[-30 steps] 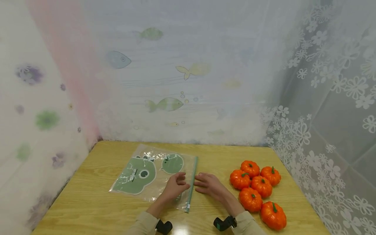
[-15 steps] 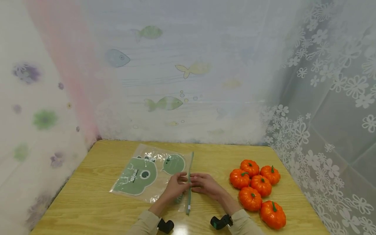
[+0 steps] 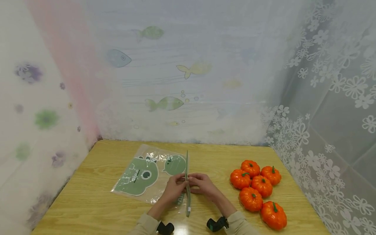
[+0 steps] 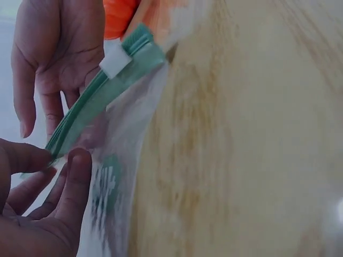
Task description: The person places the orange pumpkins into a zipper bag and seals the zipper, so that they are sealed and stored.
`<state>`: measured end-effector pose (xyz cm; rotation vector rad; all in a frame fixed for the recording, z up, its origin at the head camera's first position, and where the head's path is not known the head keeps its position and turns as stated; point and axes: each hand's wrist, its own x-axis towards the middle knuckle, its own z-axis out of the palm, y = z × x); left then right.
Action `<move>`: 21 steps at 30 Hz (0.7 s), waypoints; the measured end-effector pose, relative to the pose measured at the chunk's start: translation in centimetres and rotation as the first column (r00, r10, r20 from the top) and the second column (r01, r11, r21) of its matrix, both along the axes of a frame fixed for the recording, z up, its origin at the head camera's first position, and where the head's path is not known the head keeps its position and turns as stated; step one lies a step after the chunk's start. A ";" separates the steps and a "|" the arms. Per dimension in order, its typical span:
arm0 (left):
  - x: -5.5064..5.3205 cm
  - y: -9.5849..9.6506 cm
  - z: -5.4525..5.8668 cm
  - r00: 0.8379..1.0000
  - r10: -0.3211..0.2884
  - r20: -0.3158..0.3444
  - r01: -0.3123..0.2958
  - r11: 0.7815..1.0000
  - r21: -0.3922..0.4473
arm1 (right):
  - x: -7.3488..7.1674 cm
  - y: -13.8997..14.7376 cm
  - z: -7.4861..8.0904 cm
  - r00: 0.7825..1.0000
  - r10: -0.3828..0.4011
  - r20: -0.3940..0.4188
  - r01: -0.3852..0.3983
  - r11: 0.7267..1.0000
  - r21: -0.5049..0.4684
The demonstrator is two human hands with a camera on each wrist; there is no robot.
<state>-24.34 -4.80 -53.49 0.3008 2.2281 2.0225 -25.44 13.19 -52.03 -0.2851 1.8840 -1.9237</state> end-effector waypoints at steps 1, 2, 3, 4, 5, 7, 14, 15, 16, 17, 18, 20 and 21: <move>0.0 -0.1 0.0 1.000 0.007 -0.009 -0.007 1.000 -0.018 | 0.1 -0.1 0.1 1.000 -0.012 -0.004 0.012 1.000 0.000; 0.1 -0.1 0.1 1.000 0.014 -0.023 -0.015 0.999 -0.043 | 0.2 -0.2 0.1 1.000 -0.026 -0.005 0.026 1.000 0.001; 0.1 -0.1 0.2 0.999 0.019 -0.037 -0.021 0.998 -0.063 | 0.2 -0.4 0.1 0.999 -0.036 -0.014 0.036 0.999 0.005; 0.2 -0.1 0.3 0.998 0.022 -0.053 -0.026 0.996 -0.081 | 0.3 -0.5 0.1 0.999 -0.043 -0.024 0.043 0.999 0.008; 0.2 0.0 0.4 0.997 0.023 -0.068 -0.029 0.995 -0.092 | 0.3 -0.6 0.2 0.998 -0.047 -0.037 0.048 0.999 0.010; 0.2 0.1 0.6 0.996 0.024 -0.084 -0.032 0.994 -0.103 | 0.3 -0.7 0.2 0.997 -0.050 -0.061 0.051 0.999 0.013; 0.3 0.0 1.2 0.992 0.049 -0.116 -0.063 0.991 -0.122 | 0.5 -0.7 0.3 0.991 -0.047 -0.126 0.050 0.999 0.015; 0.2 -0.1 1.2 0.992 0.051 -0.112 -0.064 0.991 -0.114 | 0.5 -0.8 0.4 0.990 -0.051 -0.131 0.053 0.999 0.012; 0.2 -0.1 1.3 0.993 0.053 -0.109 -0.064 0.993 -0.101 | 0.6 -0.8 0.5 0.988 -0.052 -0.143 0.053 0.999 0.007; 0.2 -0.2 1.4 0.993 0.058 -0.102 -0.066 0.994 -0.087 | 0.6 -0.8 0.5 0.987 -0.055 -0.148 0.056 0.998 0.003; 0.2 -0.2 1.5 0.994 0.061 -0.094 -0.068 0.995 -0.069 | 0.7 -0.8 0.6 0.986 -0.058 -0.155 0.058 0.998 -0.001; 0.2 -0.2 1.7 0.995 0.064 -0.074 -0.067 0.997 -0.033 | 0.8 -0.8 0.8 0.985 -0.054 -0.167 0.053 0.999 -0.008; 0.2 -0.2 1.8 0.996 0.066 -0.064 -0.068 0.998 -0.015 | 0.9 -0.7 0.9 0.984 -0.047 -0.172 0.046 0.999 -0.012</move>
